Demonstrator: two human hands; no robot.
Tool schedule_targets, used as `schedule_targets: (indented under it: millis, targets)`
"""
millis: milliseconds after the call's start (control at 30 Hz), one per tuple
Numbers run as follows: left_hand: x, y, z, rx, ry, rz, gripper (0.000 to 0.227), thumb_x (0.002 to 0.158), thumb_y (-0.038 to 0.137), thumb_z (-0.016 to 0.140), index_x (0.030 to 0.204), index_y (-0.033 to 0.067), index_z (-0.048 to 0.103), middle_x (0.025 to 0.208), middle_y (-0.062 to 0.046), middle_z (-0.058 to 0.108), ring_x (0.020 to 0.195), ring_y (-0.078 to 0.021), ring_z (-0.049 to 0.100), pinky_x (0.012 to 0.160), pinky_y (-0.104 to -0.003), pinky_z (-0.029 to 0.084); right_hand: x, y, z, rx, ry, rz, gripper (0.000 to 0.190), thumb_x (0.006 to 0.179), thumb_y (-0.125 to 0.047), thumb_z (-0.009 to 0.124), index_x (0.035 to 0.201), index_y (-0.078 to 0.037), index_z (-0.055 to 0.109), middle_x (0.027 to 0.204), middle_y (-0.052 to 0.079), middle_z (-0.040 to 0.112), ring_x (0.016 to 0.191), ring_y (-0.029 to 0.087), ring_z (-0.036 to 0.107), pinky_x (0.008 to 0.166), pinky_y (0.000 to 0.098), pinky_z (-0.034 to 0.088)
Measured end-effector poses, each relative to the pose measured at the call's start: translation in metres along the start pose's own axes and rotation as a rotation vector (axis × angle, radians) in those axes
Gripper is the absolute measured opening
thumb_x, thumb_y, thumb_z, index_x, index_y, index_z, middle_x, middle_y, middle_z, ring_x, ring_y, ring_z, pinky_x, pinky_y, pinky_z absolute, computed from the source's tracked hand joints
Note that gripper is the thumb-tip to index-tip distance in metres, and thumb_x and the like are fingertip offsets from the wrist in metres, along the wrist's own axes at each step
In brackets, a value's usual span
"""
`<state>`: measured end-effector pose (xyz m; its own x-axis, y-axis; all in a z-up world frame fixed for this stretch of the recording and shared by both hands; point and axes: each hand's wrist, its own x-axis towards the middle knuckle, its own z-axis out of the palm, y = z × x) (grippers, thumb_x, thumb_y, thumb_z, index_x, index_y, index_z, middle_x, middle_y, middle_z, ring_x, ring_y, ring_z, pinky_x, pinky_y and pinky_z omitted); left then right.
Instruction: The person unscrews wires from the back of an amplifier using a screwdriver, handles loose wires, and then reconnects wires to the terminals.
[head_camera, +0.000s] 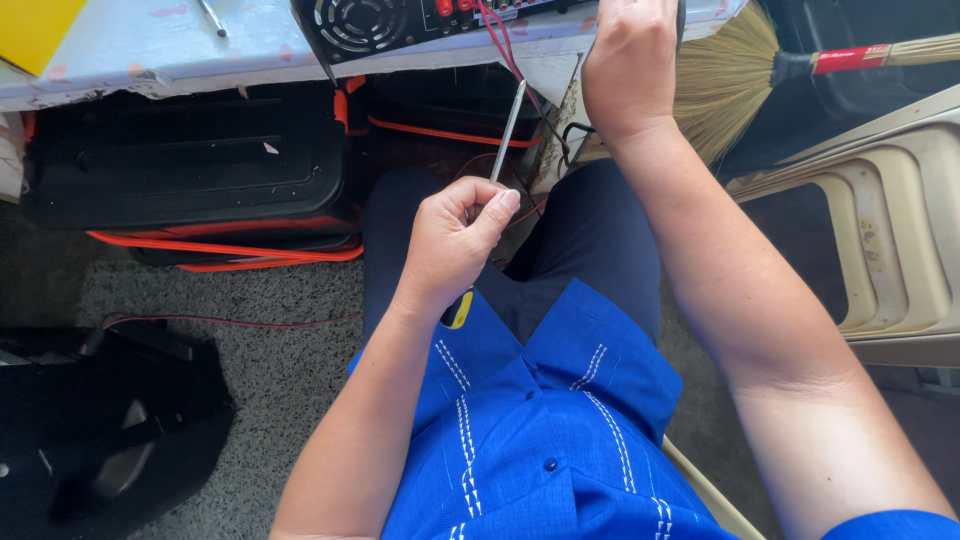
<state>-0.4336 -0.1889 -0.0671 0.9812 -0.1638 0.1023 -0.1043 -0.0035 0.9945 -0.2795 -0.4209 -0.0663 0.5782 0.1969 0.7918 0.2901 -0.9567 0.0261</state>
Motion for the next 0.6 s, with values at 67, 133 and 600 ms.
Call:
schedule_targets:
  millis: [67,133,600]
  targets:
    - [0.0,0.0,0.001,-0.019,-0.005,-0.023,0.013,0.096,0.021,0.07,0.086,0.0123,0.07,0.069,0.008,0.057,0.063,-0.0007,0.045,0.057,-0.02,0.038,-0.003,0.002,0.002,-0.004,-0.011,0.003,0.01,0.078,0.007,0.045,0.077,-0.003,0.044,0.077,0.018,0.047,0.072,0.033,0.044,0.069,0.0429,0.042]
    - [0.002,0.003,0.004,-0.038,-0.003,-0.03,0.015,0.097,0.02,0.07,0.085,0.0121,0.069,0.064,0.008,0.053,0.059,-0.0007,0.043,0.053,-0.02,0.036,-0.003,0.006,0.007,-0.095,-0.037,-0.034,0.011,0.077,0.005,0.048,0.08,-0.005,0.052,0.075,0.017,0.053,0.069,0.033,0.048,0.072,0.0412,0.046]
    - [0.0,0.003,0.006,-0.069,-0.021,-0.044,0.016,0.096,0.021,0.07,0.083,0.0123,0.07,0.063,0.008,0.053,0.057,-0.0003,0.043,0.052,-0.02,0.034,0.003,-0.031,-0.034,0.134,-0.053,0.134,0.009,0.091,-0.009,0.072,0.088,-0.001,0.067,0.079,0.018,0.07,0.069,0.041,0.065,0.06,0.05,0.05]
